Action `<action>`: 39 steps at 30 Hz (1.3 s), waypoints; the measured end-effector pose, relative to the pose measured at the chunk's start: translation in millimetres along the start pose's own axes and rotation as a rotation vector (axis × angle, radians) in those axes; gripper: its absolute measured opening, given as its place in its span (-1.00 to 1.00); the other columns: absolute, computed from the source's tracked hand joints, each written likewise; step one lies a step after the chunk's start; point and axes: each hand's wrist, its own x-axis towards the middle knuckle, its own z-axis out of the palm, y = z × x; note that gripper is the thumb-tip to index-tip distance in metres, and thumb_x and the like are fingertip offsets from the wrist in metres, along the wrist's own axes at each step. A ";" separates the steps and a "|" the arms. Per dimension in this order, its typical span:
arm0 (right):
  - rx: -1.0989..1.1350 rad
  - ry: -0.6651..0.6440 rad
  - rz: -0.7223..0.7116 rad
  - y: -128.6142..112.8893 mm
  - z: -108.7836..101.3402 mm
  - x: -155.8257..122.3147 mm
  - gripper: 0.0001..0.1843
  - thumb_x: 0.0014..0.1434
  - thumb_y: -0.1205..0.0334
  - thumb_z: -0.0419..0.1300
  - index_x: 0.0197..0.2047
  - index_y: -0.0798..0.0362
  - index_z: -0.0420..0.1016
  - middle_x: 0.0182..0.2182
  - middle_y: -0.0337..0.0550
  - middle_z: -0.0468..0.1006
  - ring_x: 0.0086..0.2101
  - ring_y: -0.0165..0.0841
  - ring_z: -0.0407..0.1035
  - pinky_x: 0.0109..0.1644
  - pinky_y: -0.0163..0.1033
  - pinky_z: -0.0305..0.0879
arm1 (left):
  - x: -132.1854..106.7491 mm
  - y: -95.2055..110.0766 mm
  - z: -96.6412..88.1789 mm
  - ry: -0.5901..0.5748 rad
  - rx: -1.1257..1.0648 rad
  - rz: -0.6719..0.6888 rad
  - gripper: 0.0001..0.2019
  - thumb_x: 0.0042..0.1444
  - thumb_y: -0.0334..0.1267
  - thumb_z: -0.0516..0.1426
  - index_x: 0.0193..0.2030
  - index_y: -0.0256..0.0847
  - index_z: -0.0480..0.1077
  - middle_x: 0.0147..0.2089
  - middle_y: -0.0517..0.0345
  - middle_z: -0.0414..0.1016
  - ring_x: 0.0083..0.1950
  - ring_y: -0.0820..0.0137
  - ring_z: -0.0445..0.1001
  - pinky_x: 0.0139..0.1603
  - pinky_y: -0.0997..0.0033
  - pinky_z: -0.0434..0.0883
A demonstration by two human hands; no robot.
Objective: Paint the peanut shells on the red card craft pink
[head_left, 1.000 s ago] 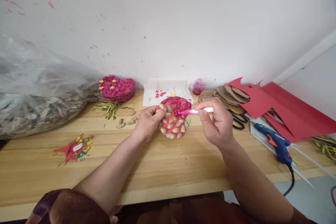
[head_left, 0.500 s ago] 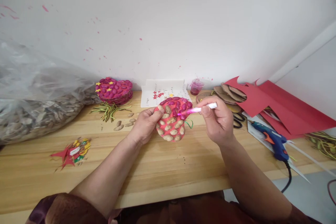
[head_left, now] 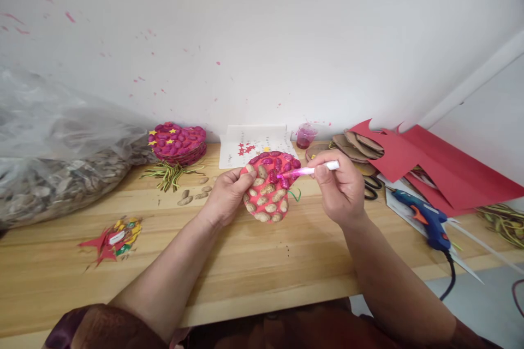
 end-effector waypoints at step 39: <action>-0.011 0.034 0.003 -1.6 0.9 -0.1 -0.82 0.45 0.12 0.15 -0.11 -0.02 0.54 -0.26 -0.15 0.58 -0.23 -0.28 0.48 -0.11 -0.10 0.34 | 0.5 -3.1 0.1 -0.004 0.078 0.044 -0.51 -0.09 0.17 0.47 -0.40 -0.22 0.47 -0.50 0.23 0.49 -0.53 0.49 0.38 -0.50 0.53 0.35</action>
